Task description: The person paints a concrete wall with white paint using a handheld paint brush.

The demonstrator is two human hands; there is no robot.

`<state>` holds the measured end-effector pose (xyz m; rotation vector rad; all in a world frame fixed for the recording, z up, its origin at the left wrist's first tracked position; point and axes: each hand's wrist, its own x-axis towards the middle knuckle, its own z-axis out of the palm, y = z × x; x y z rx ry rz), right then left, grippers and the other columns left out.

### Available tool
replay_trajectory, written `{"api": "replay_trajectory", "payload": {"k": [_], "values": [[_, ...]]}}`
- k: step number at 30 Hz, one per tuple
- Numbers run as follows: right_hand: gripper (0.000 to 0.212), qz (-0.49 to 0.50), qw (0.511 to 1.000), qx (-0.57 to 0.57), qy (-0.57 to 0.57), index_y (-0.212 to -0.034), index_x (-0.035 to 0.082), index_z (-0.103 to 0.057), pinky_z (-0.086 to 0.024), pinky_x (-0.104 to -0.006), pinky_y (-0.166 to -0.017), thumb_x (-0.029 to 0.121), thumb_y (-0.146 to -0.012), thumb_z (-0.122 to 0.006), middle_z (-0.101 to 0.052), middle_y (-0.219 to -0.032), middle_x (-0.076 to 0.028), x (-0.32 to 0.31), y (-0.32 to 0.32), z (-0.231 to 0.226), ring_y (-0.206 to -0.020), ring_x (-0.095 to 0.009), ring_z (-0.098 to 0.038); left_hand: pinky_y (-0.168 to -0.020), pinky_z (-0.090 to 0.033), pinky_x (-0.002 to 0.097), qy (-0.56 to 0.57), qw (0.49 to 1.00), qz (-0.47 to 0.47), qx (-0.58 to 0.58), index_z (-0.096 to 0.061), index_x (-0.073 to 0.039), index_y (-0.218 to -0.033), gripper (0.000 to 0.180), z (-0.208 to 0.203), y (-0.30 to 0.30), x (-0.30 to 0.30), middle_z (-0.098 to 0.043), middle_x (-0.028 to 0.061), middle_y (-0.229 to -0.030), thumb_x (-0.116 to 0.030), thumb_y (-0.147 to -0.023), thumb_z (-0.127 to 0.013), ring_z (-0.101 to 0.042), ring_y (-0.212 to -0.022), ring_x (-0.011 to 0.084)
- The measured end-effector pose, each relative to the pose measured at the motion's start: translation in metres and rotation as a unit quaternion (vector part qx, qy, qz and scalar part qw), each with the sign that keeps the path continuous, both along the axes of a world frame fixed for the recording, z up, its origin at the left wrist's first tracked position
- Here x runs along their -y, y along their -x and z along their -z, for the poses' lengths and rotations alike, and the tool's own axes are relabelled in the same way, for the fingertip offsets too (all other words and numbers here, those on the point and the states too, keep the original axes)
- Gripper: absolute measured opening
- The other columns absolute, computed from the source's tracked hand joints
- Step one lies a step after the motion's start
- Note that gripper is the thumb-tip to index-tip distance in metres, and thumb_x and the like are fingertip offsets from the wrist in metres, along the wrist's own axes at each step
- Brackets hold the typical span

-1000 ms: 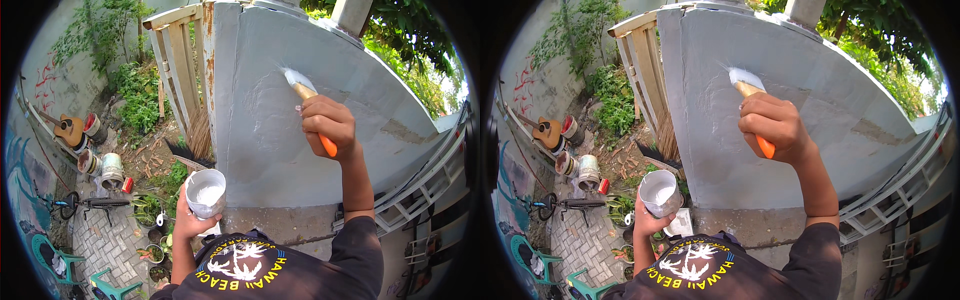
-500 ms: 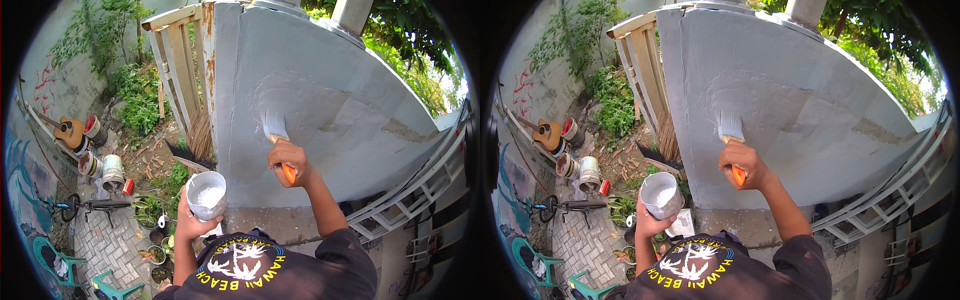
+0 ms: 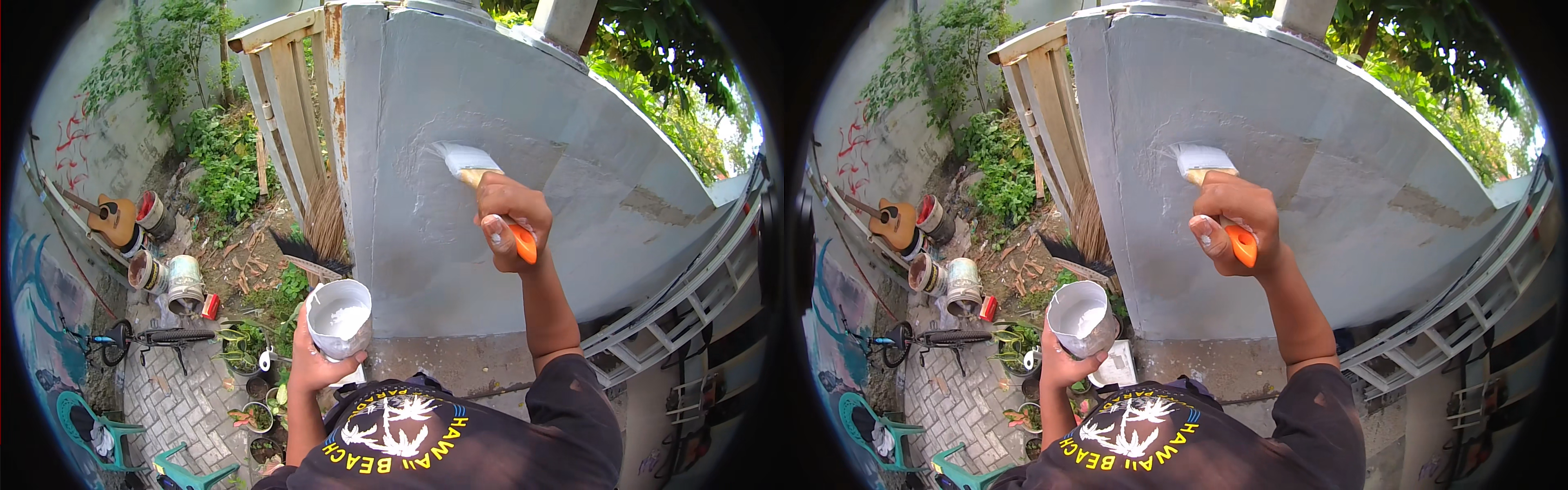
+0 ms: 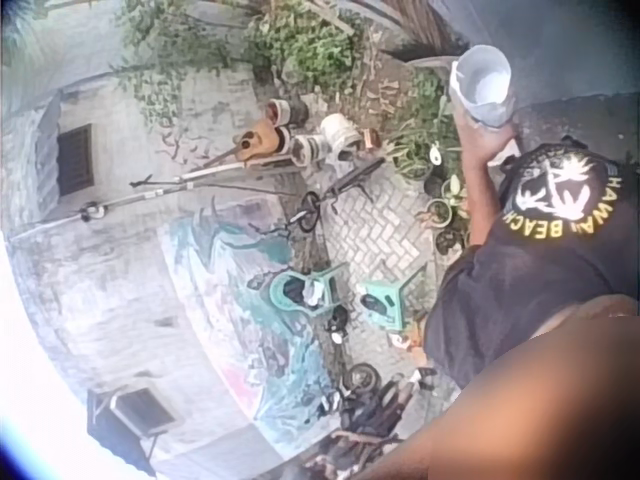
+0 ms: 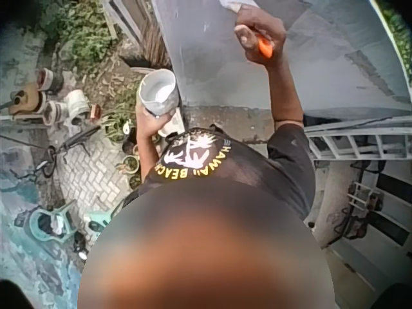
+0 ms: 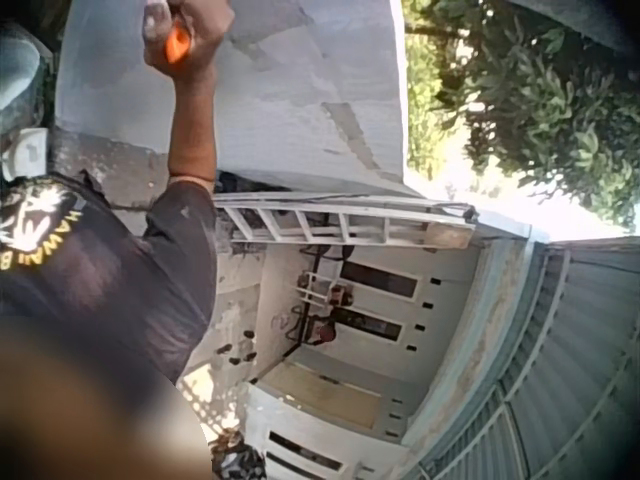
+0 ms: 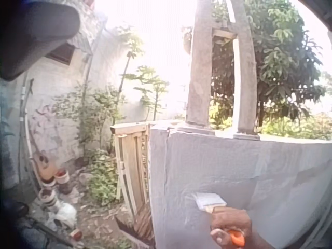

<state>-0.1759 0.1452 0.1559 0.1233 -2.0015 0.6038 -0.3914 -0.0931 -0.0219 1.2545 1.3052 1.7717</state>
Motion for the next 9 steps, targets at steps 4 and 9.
{"api": "replay_trajectory", "payload": {"k": [4,9], "values": [[0.016,0.012,0.991,-0.092,-0.096,-0.075,0.003,-0.060,-0.034,-0.0316,-0.053,0.009,-0.086,-0.068,-0.051,-0.062,-0.003,0.000,0.011,0.001,-0.057,-0.018,-0.044,-0.110,-0.047,0.0396,-0.003,1.000,-0.010,0.005,-0.039,0.000,-0.152,0.106,0.000,-0.003,0.003,-0.061,0.0140,-0.138,-0.013,-0.061,-0.093,-0.061,-0.128,0.0239],[0.014,0.050,0.999,-0.003,0.016,-0.073,0.007,-0.061,-0.040,-0.0351,-0.055,0.012,-0.086,-0.066,-0.053,-0.062,-0.003,-0.002,0.011,0.058,-0.058,-0.018,-0.046,-0.111,-0.047,0.0408,-0.010,1.000,-0.019,-0.010,-0.038,0.000,-0.153,0.105,0.004,0.002,0.004,-0.062,0.0139,-0.139,-0.014,-0.064,-0.092,-0.062,-0.129,0.0252]]}}
